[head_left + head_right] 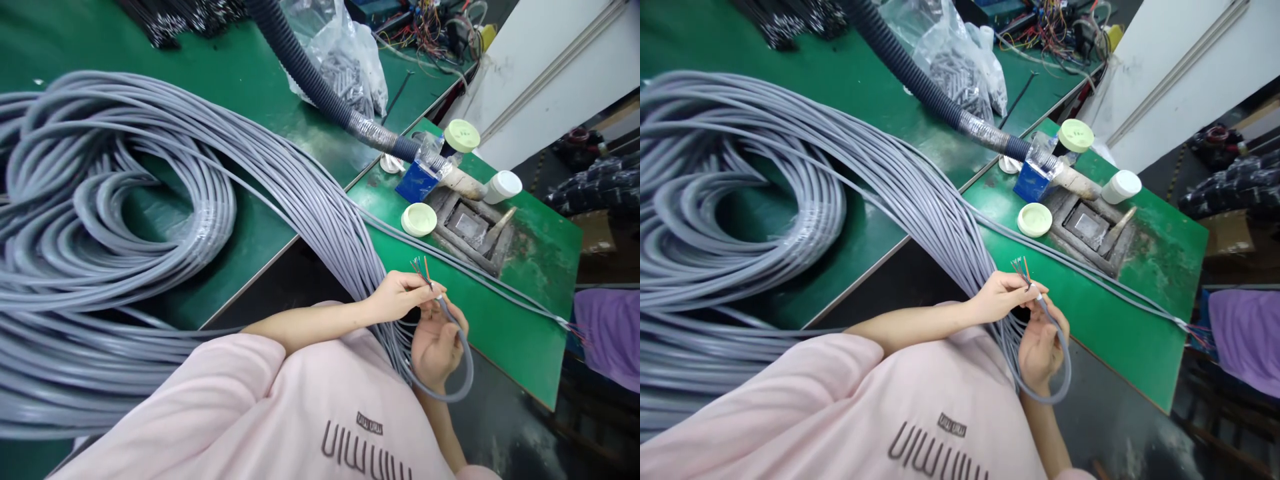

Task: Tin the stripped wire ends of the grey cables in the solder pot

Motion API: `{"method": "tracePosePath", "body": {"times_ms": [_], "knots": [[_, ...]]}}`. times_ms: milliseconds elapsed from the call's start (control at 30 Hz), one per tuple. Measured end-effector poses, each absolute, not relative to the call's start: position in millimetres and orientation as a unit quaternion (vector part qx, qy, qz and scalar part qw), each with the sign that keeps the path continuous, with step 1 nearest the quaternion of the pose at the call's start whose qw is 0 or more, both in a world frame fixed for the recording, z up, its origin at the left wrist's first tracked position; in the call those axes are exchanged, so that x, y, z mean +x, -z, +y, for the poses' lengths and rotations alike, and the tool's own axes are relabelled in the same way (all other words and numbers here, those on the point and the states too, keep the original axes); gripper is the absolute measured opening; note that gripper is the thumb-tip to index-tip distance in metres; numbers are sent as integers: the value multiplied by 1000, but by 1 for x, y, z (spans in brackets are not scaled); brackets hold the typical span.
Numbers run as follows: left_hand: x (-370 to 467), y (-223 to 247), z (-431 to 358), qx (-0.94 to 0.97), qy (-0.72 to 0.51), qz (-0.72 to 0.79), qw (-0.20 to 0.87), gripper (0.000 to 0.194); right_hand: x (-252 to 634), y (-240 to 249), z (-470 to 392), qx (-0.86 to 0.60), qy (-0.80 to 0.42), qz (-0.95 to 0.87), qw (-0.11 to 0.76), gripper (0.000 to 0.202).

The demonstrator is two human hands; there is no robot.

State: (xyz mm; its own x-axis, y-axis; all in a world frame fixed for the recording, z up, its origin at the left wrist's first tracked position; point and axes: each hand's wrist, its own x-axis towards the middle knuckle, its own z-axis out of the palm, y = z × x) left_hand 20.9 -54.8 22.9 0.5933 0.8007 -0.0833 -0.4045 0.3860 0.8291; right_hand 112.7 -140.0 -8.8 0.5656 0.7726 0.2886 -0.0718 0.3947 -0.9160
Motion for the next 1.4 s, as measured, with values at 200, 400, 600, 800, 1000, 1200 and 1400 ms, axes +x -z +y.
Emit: {"method": "tracePosePath", "body": {"times_ms": [200, 400, 600, 800, 1000, 1200, 1400], "knots": [[20, -28, -51, 439, -392, 271, 762, 50, 112, 7, -140, -473, -327, -335, 746, 21], [20, -26, -49, 444, -393, 280, 755, 49, 112, 9, -140, -451, -365, -321, 749, 21], [18, -26, -48, 417, -381, 254, 785, 52, 114, 13, -141, -463, -338, -344, 744, 21], [13, -24, -49, 412, -375, 209, 804, 47, 120, 22, -145, -453, -283, -396, 747, 19], [8, -26, -49, 429, -360, 199, 804, 48, 123, 26, -148, -463, -250, -436, 730, 20], [6, -22, -49, 435, -359, 184, 805, 47, 127, 30, -150, -487, -237, -442, 715, 18], [1, -24, -48, 432, -354, 188, 808, 47, 129, 27, -152, -485, -231, -479, 695, 21]]}}
